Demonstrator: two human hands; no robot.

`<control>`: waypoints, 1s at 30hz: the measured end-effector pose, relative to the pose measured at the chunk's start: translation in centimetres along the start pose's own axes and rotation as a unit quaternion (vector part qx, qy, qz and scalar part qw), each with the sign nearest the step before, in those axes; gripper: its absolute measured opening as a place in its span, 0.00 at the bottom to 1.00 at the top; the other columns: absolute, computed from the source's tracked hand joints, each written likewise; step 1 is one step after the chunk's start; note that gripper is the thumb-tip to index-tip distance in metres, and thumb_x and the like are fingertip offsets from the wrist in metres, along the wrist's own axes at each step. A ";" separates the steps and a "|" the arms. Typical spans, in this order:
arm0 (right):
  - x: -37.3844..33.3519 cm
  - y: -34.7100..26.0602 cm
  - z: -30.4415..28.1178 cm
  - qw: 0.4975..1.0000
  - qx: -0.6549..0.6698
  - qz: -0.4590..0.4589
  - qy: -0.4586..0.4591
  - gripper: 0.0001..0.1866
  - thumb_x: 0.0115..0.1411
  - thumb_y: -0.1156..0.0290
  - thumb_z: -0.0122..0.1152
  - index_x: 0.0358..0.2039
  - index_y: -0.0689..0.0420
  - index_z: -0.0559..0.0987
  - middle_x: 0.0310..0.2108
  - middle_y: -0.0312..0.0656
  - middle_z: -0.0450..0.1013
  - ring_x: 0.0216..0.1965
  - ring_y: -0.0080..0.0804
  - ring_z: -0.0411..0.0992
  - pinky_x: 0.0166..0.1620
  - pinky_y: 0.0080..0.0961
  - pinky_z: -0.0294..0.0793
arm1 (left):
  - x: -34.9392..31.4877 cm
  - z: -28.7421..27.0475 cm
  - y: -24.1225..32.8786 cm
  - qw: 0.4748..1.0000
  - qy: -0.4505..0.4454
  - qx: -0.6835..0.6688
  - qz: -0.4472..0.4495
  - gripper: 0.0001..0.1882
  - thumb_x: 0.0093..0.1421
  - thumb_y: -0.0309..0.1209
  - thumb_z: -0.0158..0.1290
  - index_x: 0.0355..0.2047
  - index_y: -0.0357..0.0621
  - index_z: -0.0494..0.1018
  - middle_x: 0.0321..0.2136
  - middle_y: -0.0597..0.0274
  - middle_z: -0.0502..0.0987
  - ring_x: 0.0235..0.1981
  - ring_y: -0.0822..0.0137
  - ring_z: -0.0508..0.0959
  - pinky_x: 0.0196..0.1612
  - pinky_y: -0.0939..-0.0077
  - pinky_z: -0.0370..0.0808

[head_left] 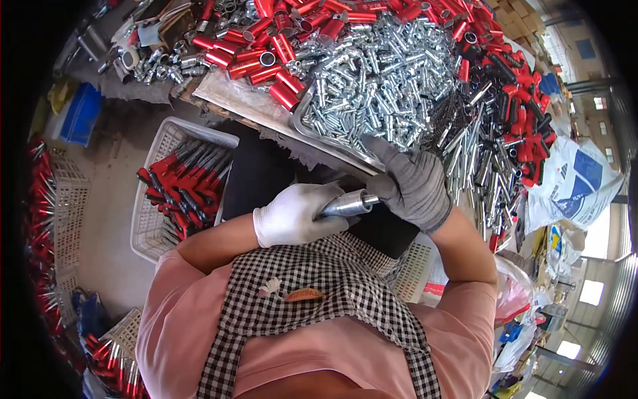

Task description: Assembling metal components into red plastic handles using manual pressure and a crimping tool at a factory workstation.

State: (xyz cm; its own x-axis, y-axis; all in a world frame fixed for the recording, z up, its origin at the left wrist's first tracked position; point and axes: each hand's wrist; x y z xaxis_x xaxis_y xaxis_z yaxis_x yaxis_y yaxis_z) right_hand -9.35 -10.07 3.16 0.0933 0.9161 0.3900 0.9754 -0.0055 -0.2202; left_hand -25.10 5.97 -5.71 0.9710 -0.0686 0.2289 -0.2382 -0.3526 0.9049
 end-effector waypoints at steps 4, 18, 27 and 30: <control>-0.4 -0.7 -0.6 0.975 0.113 0.160 -0.107 0.32 0.55 0.63 0.65 0.59 0.58 0.70 0.24 0.41 0.77 0.24 0.39 0.77 0.31 0.33 0.77 | -0.3 0.0 -0.1 1.000 0.007 0.001 -0.011 0.15 0.54 0.36 0.61 0.37 0.40 0.75 0.26 0.50 0.78 0.28 0.51 0.80 0.33 0.62 0.77; -0.9 -1.3 -0.7 0.987 0.117 0.027 -0.110 0.30 0.45 0.54 0.73 0.47 0.55 0.79 0.41 0.43 0.76 0.40 0.39 0.77 0.43 0.34 0.76 | -0.1 0.7 -0.7 0.999 0.016 0.013 0.031 0.16 0.52 0.33 0.62 0.37 0.37 0.74 0.27 0.47 0.78 0.28 0.48 0.80 0.32 0.61 0.77; -1.6 -1.3 2.5 0.939 0.245 0.210 -0.116 0.13 0.60 0.60 0.64 0.33 0.58 0.78 0.31 0.42 0.77 0.32 0.35 0.77 0.36 0.28 0.76 | -0.7 1.3 -0.3 0.996 0.052 0.068 -0.023 0.16 0.50 0.27 0.61 0.40 0.36 0.76 0.30 0.48 0.79 0.29 0.53 0.80 0.34 0.66 0.76; -3.3 -1.5 4.1 0.812 0.541 0.217 0.035 0.31 0.55 0.53 0.69 0.53 0.60 0.73 0.52 0.47 0.72 0.53 0.40 0.72 0.56 0.40 0.71 | -1.4 -1.1 -0.7 0.953 0.253 -0.069 -0.154 0.10 0.61 0.32 0.54 0.36 0.38 0.73 0.23 0.59 0.75 0.23 0.65 0.75 0.29 0.73 0.73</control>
Point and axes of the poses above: each hand's wrist, its own x-axis towards the middle knuckle, its own z-axis out of the palm, y = z × x
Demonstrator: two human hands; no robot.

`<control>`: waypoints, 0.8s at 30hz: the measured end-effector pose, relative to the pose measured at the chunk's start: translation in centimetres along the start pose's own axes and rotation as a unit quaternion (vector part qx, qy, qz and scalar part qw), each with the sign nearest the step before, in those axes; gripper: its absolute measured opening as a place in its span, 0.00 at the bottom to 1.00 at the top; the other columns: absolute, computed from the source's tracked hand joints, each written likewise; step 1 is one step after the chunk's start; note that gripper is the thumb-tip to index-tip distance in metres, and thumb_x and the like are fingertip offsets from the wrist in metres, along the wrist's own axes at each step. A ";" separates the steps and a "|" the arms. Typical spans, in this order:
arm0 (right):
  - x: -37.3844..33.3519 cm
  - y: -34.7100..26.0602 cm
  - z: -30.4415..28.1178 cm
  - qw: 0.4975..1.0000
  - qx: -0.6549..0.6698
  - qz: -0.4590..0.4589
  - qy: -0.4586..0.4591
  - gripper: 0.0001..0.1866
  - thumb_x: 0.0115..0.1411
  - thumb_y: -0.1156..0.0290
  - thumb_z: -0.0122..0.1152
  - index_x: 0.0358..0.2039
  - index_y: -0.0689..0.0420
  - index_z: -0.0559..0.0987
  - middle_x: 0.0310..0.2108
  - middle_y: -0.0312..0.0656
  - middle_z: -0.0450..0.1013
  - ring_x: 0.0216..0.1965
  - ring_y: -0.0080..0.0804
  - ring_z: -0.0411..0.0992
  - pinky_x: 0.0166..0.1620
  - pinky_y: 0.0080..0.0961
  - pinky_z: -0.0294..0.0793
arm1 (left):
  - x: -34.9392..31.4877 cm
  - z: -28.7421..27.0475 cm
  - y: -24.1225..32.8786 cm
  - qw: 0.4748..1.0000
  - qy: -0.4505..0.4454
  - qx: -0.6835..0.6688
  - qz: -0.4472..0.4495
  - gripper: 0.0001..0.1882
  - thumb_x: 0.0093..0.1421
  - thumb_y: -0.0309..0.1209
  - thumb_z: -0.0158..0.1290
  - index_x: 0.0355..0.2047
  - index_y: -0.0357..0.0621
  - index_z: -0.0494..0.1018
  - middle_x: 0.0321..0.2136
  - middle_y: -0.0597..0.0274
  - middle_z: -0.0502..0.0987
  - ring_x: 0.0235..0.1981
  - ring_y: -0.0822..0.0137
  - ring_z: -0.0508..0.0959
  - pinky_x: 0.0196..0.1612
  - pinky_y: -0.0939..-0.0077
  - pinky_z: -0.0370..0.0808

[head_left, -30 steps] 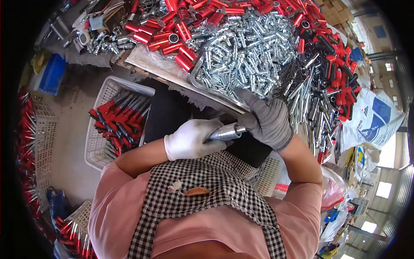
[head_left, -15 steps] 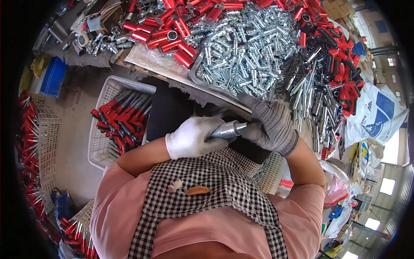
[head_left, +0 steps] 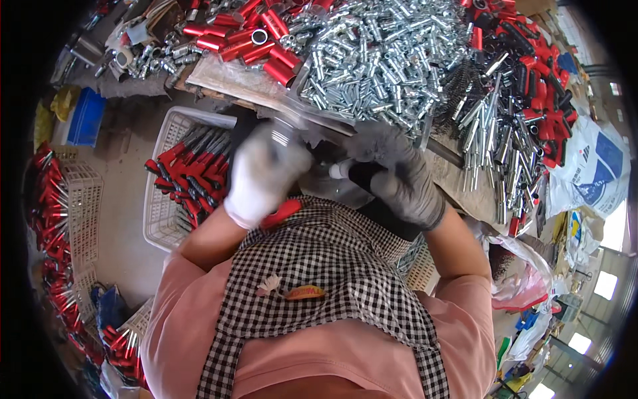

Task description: Assembling metal components into red plastic handles using manual pressure and a crimping tool at a factory workstation.

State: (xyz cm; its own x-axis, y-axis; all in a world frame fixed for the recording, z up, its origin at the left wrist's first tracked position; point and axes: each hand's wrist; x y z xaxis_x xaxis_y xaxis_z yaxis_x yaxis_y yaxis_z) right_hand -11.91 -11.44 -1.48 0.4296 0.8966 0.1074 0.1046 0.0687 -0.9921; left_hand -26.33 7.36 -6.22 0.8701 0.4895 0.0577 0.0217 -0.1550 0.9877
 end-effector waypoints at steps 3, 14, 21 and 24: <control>-1.5 3.6 0.5 0.954 -0.270 -0.066 -0.109 0.48 0.44 0.58 0.77 0.63 0.59 0.64 0.54 0.47 0.71 0.55 0.41 0.70 0.59 0.41 0.67 | 2.0 -3.1 -2.3 0.869 0.115 -0.464 -0.129 0.20 0.68 0.42 0.44 0.24 0.41 0.68 0.21 0.60 0.73 0.27 0.62 0.77 0.37 0.63 0.76; -11.4 19.5 -1.8 0.794 0.361 0.445 0.202 0.18 0.54 0.73 0.58 0.46 0.65 0.76 0.39 0.48 0.76 0.40 0.37 0.76 0.41 0.32 0.78 | 2.0 18.3 -23.2 0.632 -0.042 -0.469 -0.616 0.07 0.65 0.30 0.47 0.40 0.43 0.72 0.31 0.54 0.76 0.35 0.54 0.80 0.46 0.50 0.79; -12.3 27.4 -1.6 0.729 0.302 0.491 0.369 0.07 0.53 0.72 0.60 0.30 0.63 0.78 0.21 0.44 0.73 0.24 0.39 0.74 0.31 0.35 0.78 | 2.9 20.7 -23.9 0.659 -0.150 -0.465 -0.573 0.22 0.69 0.43 0.40 0.55 0.42 0.69 0.52 0.53 0.75 0.52 0.59 0.75 0.55 0.61 0.72; -13.6 34.4 -2.7 0.866 -0.149 0.475 0.046 0.26 0.49 0.68 0.66 0.51 0.56 0.75 0.47 0.47 0.76 0.49 0.45 0.72 0.52 0.37 0.72 | 3.0 20.2 -23.9 0.658 -0.112 -0.479 -0.571 0.22 0.69 0.42 0.40 0.55 0.42 0.69 0.51 0.54 0.75 0.51 0.59 0.75 0.54 0.61 0.73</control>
State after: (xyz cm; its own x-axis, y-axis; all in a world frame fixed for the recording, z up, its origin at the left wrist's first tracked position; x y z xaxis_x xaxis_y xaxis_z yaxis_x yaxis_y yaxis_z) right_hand -11.73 -22.48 -36.88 0.5174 0.4472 -0.7296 -0.1139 -0.8090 -0.5766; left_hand -14.32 -4.76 -32.63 0.6092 -0.3374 -0.7177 0.4967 0.8678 0.0136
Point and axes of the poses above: each hand's wrist, its own x-axis towards the middle knuckle, its own z-axis out of the palm, y = z × x
